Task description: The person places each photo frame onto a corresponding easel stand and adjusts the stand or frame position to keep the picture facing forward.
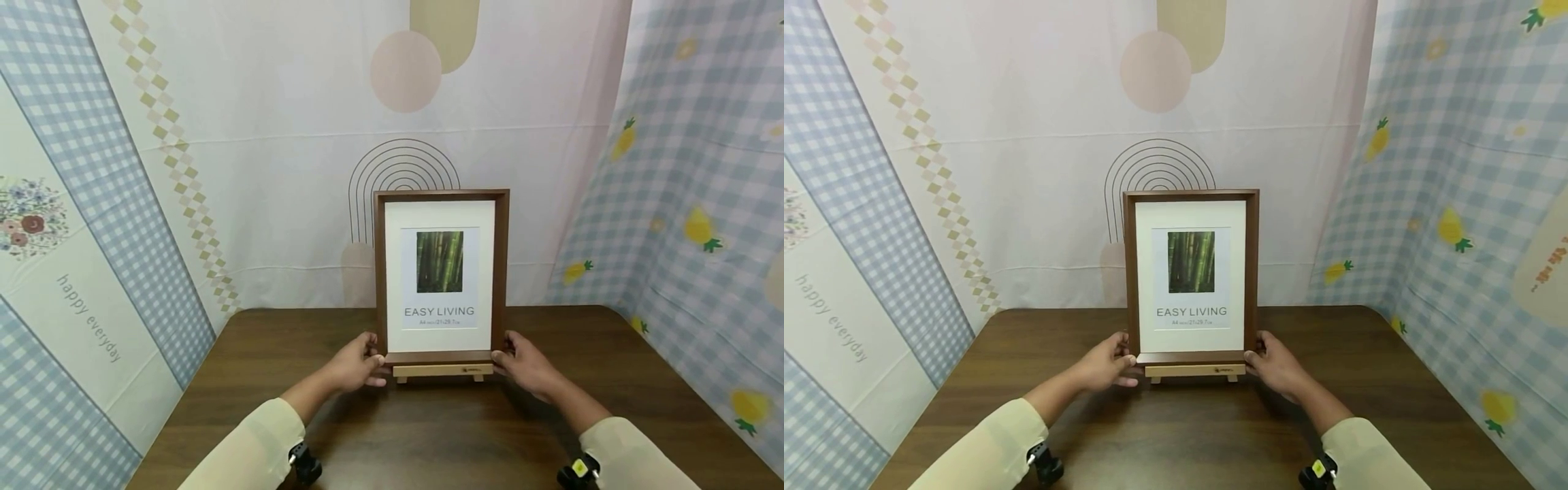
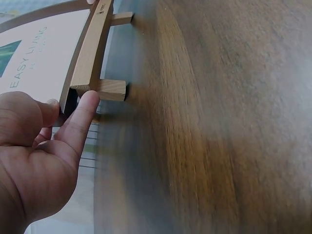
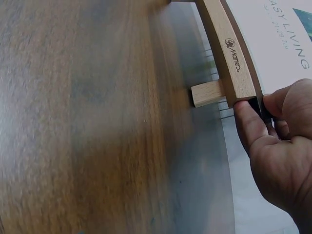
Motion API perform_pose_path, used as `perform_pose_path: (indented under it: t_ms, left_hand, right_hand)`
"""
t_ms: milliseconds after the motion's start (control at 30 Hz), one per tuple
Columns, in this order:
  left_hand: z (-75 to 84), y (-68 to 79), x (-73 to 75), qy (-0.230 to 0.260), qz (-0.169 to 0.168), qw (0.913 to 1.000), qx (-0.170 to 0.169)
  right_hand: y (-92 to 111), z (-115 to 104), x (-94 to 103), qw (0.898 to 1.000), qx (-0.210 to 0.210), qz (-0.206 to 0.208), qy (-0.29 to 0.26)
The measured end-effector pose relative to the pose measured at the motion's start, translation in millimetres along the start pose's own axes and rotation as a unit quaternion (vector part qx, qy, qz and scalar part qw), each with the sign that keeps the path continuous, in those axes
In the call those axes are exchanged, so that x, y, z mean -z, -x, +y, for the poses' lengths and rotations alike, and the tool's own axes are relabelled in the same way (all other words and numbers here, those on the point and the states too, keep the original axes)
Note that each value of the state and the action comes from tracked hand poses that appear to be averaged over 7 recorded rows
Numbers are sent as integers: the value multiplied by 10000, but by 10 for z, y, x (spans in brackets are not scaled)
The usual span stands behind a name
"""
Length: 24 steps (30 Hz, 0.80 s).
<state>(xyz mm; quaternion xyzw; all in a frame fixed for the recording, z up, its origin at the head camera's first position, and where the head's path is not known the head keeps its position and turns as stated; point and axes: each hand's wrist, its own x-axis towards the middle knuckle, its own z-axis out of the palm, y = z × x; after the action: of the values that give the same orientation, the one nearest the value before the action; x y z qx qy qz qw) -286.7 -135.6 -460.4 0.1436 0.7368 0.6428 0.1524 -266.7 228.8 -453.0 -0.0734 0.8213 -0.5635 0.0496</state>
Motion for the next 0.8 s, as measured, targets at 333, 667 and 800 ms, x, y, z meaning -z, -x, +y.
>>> perform_pose_path:
  t_ms: [333,667,800]
  left_hand:
    - [-13,47,53,58,62,10000,-5]
    - [-19,72,116,63,82,9999,-9]
    - [-34,90,143,67,116,9999,-20]
  right_hand:
    - [-18,-15,-70,10000,28,-19,-84]
    - [-53,-14,-125,9999,-4,-19,-109]
    - [-69,-11,-159,9999,-2,29,-110]
